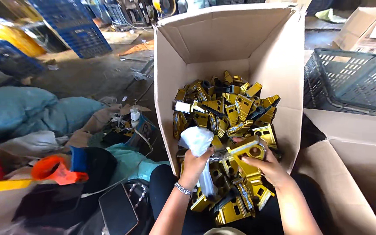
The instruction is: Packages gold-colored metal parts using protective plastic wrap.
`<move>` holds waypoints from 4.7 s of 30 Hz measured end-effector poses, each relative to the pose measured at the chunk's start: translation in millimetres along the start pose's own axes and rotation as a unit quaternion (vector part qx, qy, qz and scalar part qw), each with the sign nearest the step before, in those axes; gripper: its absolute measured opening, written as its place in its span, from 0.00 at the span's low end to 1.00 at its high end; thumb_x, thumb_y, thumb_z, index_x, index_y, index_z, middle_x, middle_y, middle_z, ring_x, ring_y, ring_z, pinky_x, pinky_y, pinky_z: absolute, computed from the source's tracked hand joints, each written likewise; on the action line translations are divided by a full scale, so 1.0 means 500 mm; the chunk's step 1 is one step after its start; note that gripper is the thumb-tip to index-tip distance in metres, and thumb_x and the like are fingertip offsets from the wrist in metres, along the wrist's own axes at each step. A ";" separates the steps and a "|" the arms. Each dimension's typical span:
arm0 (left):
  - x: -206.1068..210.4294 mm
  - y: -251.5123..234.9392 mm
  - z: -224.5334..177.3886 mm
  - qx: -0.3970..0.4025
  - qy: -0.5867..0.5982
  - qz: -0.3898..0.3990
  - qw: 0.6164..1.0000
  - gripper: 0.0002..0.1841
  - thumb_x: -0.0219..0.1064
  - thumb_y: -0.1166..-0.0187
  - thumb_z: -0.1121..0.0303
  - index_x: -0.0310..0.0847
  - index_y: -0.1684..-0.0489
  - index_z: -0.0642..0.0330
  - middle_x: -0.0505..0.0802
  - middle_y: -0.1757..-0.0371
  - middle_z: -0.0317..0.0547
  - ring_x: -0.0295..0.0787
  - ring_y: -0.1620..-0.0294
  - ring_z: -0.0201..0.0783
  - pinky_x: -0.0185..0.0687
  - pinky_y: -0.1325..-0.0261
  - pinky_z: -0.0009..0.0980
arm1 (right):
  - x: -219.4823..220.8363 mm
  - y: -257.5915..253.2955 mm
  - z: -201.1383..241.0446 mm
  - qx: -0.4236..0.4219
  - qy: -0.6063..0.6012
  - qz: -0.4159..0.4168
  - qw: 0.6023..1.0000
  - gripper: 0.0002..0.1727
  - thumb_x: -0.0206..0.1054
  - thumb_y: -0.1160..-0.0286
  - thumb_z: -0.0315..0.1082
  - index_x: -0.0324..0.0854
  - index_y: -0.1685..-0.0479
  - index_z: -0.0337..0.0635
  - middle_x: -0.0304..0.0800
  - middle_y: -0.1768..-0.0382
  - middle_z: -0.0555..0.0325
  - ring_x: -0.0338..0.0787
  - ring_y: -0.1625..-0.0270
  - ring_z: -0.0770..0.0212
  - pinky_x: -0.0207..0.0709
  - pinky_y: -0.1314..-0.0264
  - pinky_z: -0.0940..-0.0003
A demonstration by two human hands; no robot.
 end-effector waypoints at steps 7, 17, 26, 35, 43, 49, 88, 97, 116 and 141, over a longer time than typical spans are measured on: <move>0.043 0.024 -0.019 -0.017 0.069 0.035 0.997 0.19 0.77 0.35 0.78 0.80 0.45 0.70 0.94 0.54 0.46 0.92 0.50 0.31 0.88 0.41 0.30 | 0.055 -0.024 -0.025 0.018 0.330 -0.027 0.944 0.35 0.76 0.32 0.36 0.71 0.27 0.25 0.89 0.42 0.40 0.90 0.40 0.57 0.82 0.34 0.61; 0.050 -0.001 0.002 0.324 -0.286 -0.022 0.902 0.27 0.84 0.52 0.64 0.88 0.59 0.80 0.94 0.54 0.68 0.92 0.45 0.60 0.83 0.34 0.51 | 0.080 -0.072 -0.084 0.097 0.286 -0.064 0.951 0.45 0.79 0.38 0.29 0.63 0.18 0.24 0.73 0.23 0.30 0.74 0.20 0.45 0.67 0.16 0.54; 0.064 0.086 0.018 0.307 -0.140 0.060 0.940 0.25 0.82 0.51 0.70 0.84 0.57 0.81 0.95 0.61 0.53 0.93 0.54 0.30 0.86 0.42 0.26 | 0.065 -0.042 -0.110 0.019 0.073 -0.143 0.987 0.31 0.64 0.32 0.28 0.71 0.25 0.25 0.85 0.37 0.42 0.86 0.38 0.64 0.79 0.33 0.69; -0.013 0.031 0.000 -0.014 0.083 0.092 0.992 0.16 0.64 0.23 0.79 0.74 0.38 0.73 0.96 0.55 0.50 0.96 0.57 0.40 0.95 0.49 0.36 | -0.110 0.024 0.027 -0.304 -0.317 -0.005 0.899 0.28 0.64 0.27 0.62 0.88 0.36 0.57 0.94 0.45 0.67 0.91 0.42 0.67 0.84 0.37 0.69; 0.086 0.051 -0.001 0.074 0.045 0.156 0.984 0.33 0.85 0.49 0.81 0.77 0.39 0.76 0.95 0.49 0.48 0.93 0.45 0.33 0.89 0.35 0.31 | 0.049 -0.018 -0.003 0.040 0.103 -0.082 0.991 0.08 0.61 0.18 0.27 0.83 0.53 0.32 0.88 0.66 0.64 0.87 0.64 0.76 0.85 0.55 0.76; 0.046 0.054 0.006 -0.018 0.051 0.169 0.984 0.17 0.77 0.37 0.78 0.82 0.49 0.65 0.94 0.63 0.37 0.90 0.64 0.27 0.89 0.57 0.25 | 0.047 0.028 -0.034 0.124 0.022 0.016 0.992 0.08 0.61 0.19 0.26 0.82 0.50 0.33 0.90 0.64 0.64 0.90 0.66 0.71 0.89 0.58 0.71; 0.049 0.080 0.042 0.101 0.018 0.146 0.984 0.25 0.81 0.46 0.80 0.81 0.47 0.73 0.95 0.54 0.38 0.92 0.49 0.23 0.88 0.38 0.24 | 0.079 0.015 -0.079 0.058 0.122 -0.135 0.982 0.13 0.57 0.15 0.33 0.84 0.60 0.33 0.85 0.72 0.66 0.83 0.69 0.80 0.80 0.62 0.79; -0.073 -0.029 0.019 0.139 -0.071 -0.008 0.988 0.25 0.78 0.36 0.71 0.77 0.43 0.75 0.93 0.58 0.43 0.92 0.59 0.30 0.90 0.49 0.31 | 0.050 0.039 -0.045 0.113 -0.029 -0.106 0.987 0.16 0.78 0.37 0.25 0.73 0.80 0.47 0.81 0.85 0.69 0.75 0.89 0.75 0.74 0.85 0.80; -0.055 -0.001 0.070 0.167 -0.060 0.003 0.984 0.24 0.77 0.39 0.75 0.77 0.44 0.77 0.94 0.57 0.44 0.93 0.54 0.30 0.90 0.45 0.29 | -0.004 0.186 -0.189 0.146 0.563 -0.026 0.813 0.25 0.77 0.30 0.48 0.91 0.46 0.33 0.68 0.17 0.30 0.59 0.15 0.20 0.44 0.19 0.17; 0.036 0.035 0.002 0.329 -0.265 0.045 0.905 0.29 0.83 0.52 0.63 0.86 0.56 0.81 0.94 0.54 0.67 0.92 0.45 0.55 0.84 0.36 0.48 | 0.102 -0.025 -0.074 0.082 0.293 -0.024 0.952 0.42 0.79 0.38 0.28 0.65 0.20 0.23 0.75 0.25 0.30 0.75 0.20 0.44 0.65 0.16 0.52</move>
Point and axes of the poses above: each hand's wrist, its own y-axis away from the middle knuckle, its own x-axis out of the palm, z = x × y, the point moved 3 cm from there along -y, towards the middle knuckle
